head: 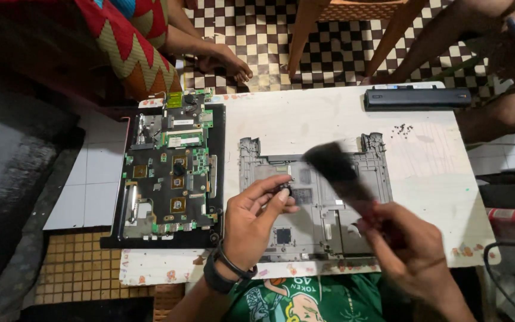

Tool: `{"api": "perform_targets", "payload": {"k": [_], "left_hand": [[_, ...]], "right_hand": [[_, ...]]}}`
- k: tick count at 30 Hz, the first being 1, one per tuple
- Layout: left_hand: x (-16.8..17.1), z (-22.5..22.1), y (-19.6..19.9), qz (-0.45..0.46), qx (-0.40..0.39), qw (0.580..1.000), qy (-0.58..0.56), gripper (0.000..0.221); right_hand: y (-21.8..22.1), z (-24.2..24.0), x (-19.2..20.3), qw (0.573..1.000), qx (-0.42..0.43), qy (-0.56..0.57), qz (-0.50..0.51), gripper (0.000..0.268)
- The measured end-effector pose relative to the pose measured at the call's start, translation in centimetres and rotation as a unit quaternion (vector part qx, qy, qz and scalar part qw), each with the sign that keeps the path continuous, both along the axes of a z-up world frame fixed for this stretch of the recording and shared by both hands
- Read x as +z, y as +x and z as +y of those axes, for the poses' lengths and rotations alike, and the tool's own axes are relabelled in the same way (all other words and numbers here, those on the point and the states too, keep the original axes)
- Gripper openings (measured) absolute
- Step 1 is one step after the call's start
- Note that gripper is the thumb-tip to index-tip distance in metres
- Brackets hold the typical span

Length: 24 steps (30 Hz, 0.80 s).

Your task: Cleaning and disassembling a laptop using a brush and a screwdriver

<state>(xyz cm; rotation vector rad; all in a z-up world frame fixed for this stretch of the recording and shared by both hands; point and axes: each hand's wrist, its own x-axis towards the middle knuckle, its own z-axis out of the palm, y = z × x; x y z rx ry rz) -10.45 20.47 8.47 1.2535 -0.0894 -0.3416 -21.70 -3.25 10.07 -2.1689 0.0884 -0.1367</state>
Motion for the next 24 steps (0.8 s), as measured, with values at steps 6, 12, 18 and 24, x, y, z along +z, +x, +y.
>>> {"api": "perform_targets", "payload": {"k": [6,12,18,24], "left_hand": [[-1.7,-0.5,-0.1,0.068,0.045,0.993,-0.089,0.028],[-1.3,-0.8,-0.3,0.092,0.064,0.987,-0.114,0.024],[-3.5,-1.7,-0.5,0.141,0.080,0.978,-0.133,0.020],[-3.1,-1.6,-0.3,0.164,0.074,0.971,-0.157,0.018]], "right_hand": [[0.6,0.8,1.4,0.999,0.036,0.025,0.018,0.017],[-0.7,0.6,0.9,1.000,-0.009,-0.001,0.026,0.027],[1.0,0.7,0.3,0.992,0.084,-0.093,0.035,0.026],[1.0,1.6,2.1,0.993,0.109,-0.044,-0.004,0.017]]}}
